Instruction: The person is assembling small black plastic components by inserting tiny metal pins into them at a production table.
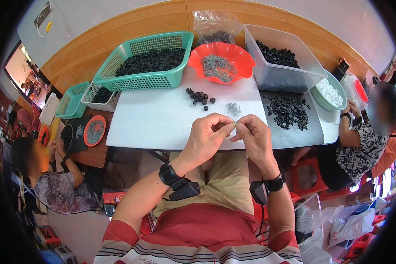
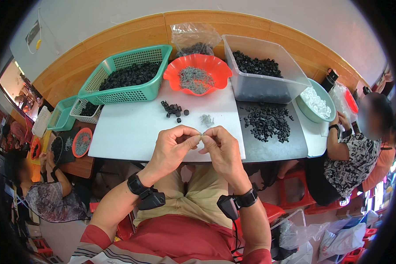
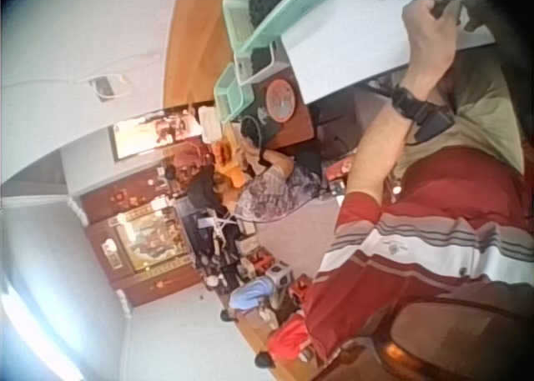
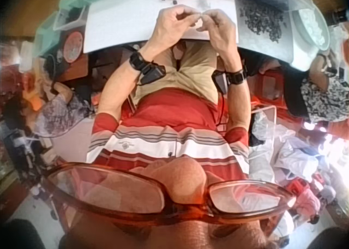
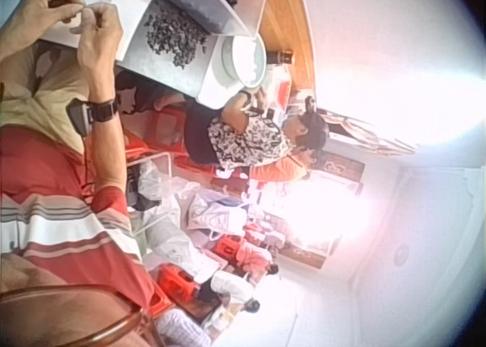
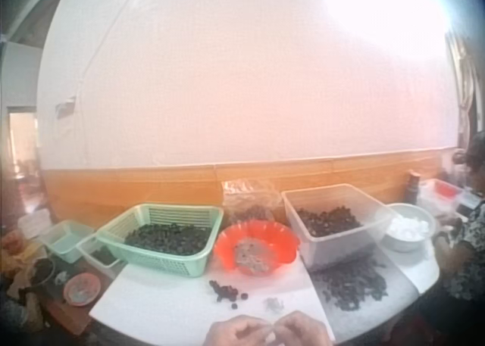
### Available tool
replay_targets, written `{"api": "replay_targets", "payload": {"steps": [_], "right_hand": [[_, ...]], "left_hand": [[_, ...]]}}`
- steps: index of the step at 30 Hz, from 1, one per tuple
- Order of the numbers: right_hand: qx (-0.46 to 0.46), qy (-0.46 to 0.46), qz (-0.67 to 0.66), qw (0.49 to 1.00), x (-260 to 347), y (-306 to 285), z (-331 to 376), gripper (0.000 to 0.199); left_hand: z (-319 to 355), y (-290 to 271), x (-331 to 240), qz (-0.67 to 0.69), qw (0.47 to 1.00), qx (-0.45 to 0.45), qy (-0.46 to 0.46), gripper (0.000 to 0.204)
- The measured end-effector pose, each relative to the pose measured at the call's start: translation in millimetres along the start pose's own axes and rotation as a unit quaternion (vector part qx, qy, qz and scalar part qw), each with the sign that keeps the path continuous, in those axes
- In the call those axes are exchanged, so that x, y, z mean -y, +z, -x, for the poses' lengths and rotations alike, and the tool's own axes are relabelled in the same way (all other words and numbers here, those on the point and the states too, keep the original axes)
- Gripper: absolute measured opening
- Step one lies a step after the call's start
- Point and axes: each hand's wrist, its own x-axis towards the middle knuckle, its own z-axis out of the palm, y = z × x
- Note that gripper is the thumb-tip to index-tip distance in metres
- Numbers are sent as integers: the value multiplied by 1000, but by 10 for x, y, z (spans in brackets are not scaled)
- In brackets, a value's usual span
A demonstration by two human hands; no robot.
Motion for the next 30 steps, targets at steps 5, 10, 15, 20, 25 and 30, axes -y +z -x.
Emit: {"api": "replay_targets", "payload": {"steps": [5,10,15,20,25,30], "right_hand": [[-1,-27,13,1000,4,-24,-1,9],[-7,-33,36,999,34,-44,7,7],[16,-54,40,998,-2,-78,8,7],[15,-47,72,996,43,-74,5,11],[12,-38,69,997,4,-54,3,16],[39,-41,69,996,36,-31,33,13]], "left_hand": [[9,-9,14,17,1000,7,-1,19],[-6,-59,25,136,987,67,-53,21],[6,-119,20,178,976,88,-88,21],[1,-161,16,191,970,93,-117,21],[-19,-199,139,140,981,85,-107,21],[53,-232,135,96,986,71,-119,19]]}}
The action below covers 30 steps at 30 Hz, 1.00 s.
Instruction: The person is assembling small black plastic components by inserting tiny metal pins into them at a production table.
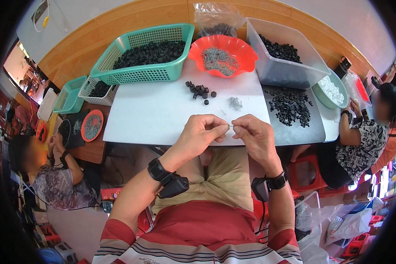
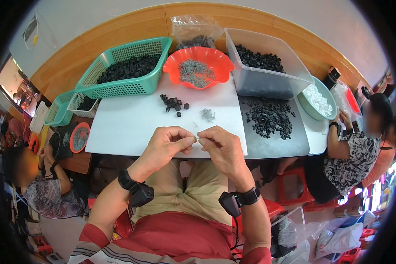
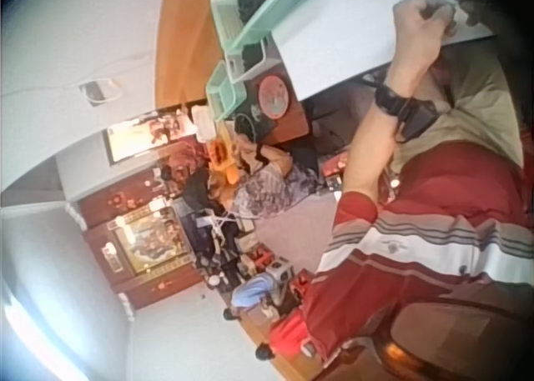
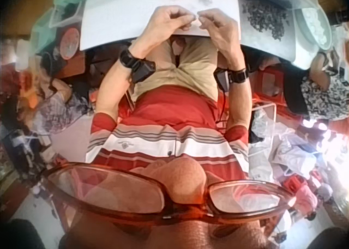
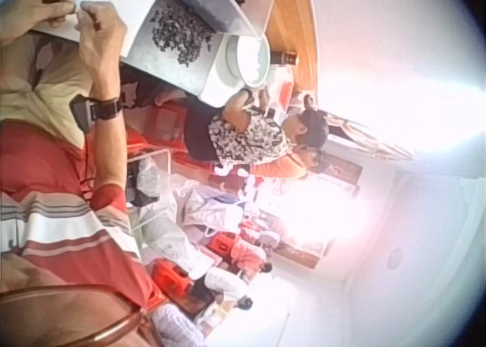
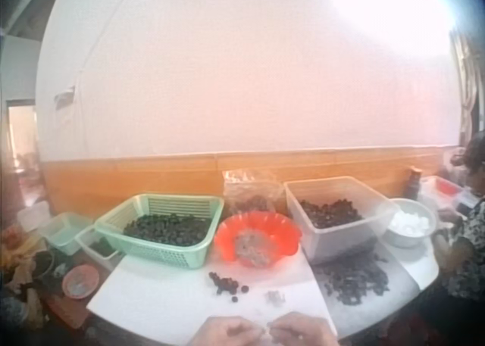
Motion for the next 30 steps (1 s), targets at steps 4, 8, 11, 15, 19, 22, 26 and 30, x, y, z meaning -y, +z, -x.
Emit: {"api": "replay_targets", "payload": {"steps": [4,8,11,15,19,22,26,30], "right_hand": [[12,-8,-4,1000,-41,76,38,11],[19,-17,2,1000,-56,159,67,9],[20,-4,-3,1000,-65,195,80,7],[-2,10,-15,1000,-59,218,99,5],[-38,-11,-55,998,-81,223,121,5],[-37,-8,-51,998,-41,243,128,5],[-26,-23,-35,999,-18,281,138,4],[-23,-24,-13,999,38,303,145,5]], "left_hand": [[81,-49,18,17,1000,-3,-9,17],[114,-86,50,3,1000,0,-7,17],[133,-96,54,8,1000,7,-4,17],[154,-89,34,62,998,2,-22,18],[166,-162,73,183,982,5,-48,18],[181,-165,95,224,974,13,-30,19],[208,-145,116,246,969,20,-26,19],[225,-134,127,257,966,21,-26,19]]}}
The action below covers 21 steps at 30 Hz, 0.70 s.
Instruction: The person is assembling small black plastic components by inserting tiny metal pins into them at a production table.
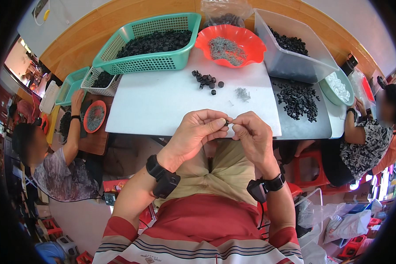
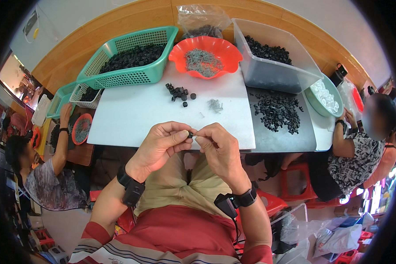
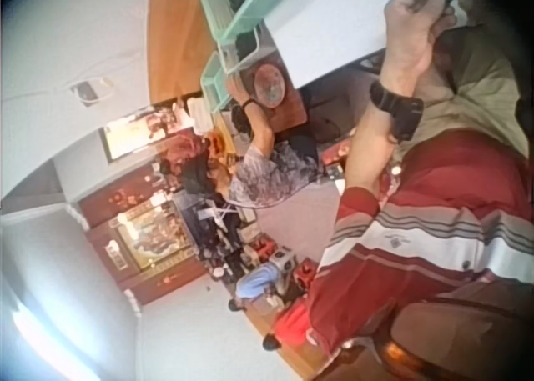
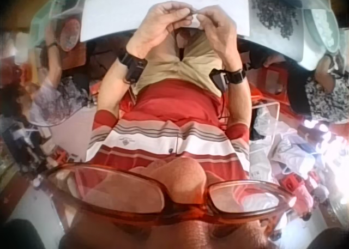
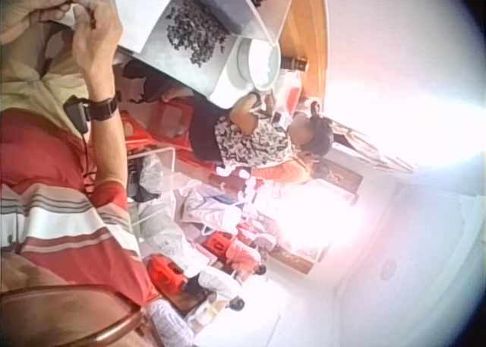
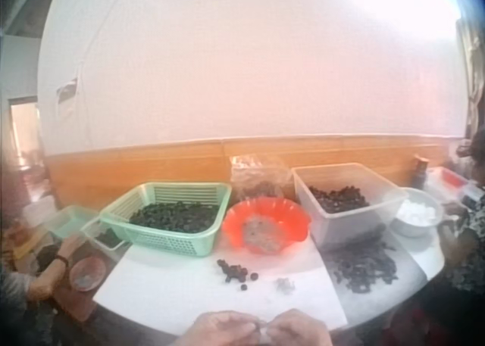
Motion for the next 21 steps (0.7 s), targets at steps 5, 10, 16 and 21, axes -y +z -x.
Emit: {"api": "replay_targets", "payload": {"steps": [5,10,16,21], "right_hand": [[12,-19,55,998,31,-19,4,5],[17,-33,85,996,66,-33,7,4],[28,-30,96,995,82,-32,-11,6],[47,-15,87,995,69,-25,-51,9]], "left_hand": [[15,-19,28,-1,1000,-9,-6,20],[16,-11,36,-7,1000,-20,-13,21],[34,38,25,-47,998,-33,-27,20],[48,17,1,-49,998,-41,-19,18]]}}
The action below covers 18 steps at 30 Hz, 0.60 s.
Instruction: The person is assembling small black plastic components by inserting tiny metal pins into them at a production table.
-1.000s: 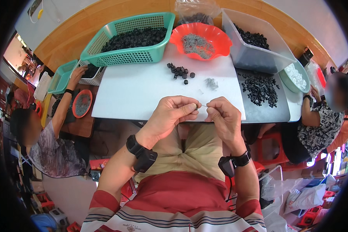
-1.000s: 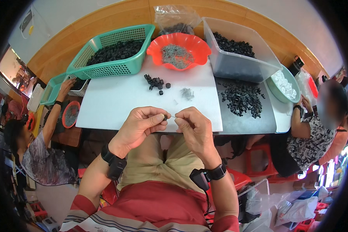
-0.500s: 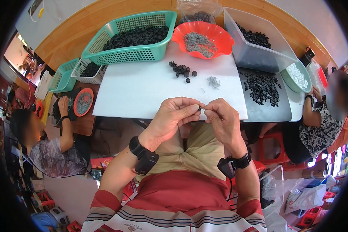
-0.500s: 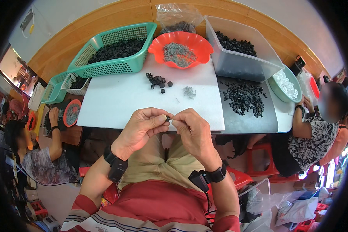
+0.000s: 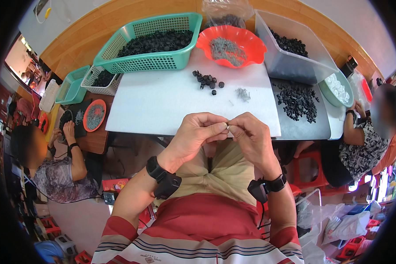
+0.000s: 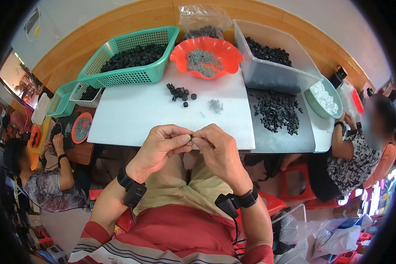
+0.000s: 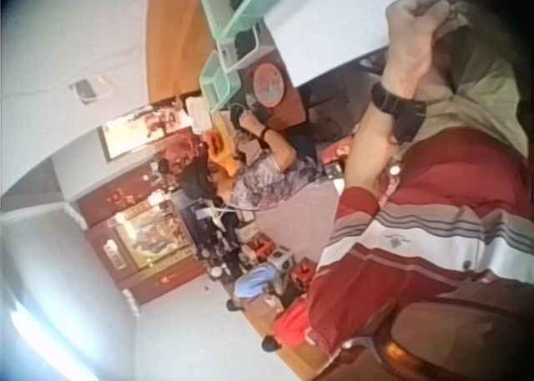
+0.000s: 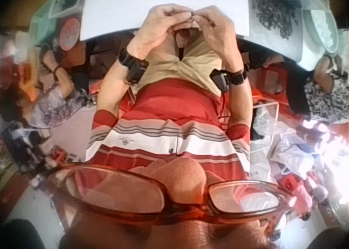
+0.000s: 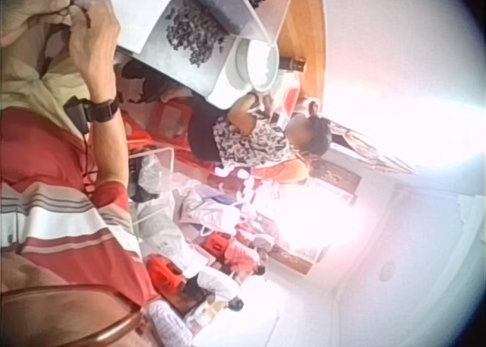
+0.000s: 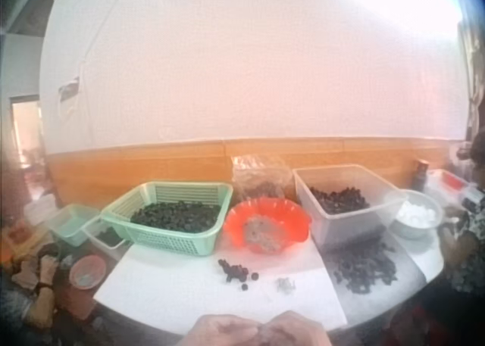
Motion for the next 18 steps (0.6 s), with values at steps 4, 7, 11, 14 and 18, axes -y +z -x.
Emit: {"api": "replay_targets", "payload": {"steps": [4,7,11,14,18], "right_hand": [[-30,47,-36,998,-37,-105,-110,13],[-51,72,50,995,-74,-150,-263,15],[-41,-11,230,972,-185,-46,-392,15],[-16,-11,306,952,-267,15,-461,16],[2,22,340,940,-326,71,-538,18]], "left_hand": [[11,-4,-13,17,1000,-3,8,16],[19,-40,25,32,999,-15,18,13],[42,-65,15,37,999,-17,16,12],[26,-79,22,54,998,-5,25,12],[31,-122,16,65,997,0,32,13]]}}
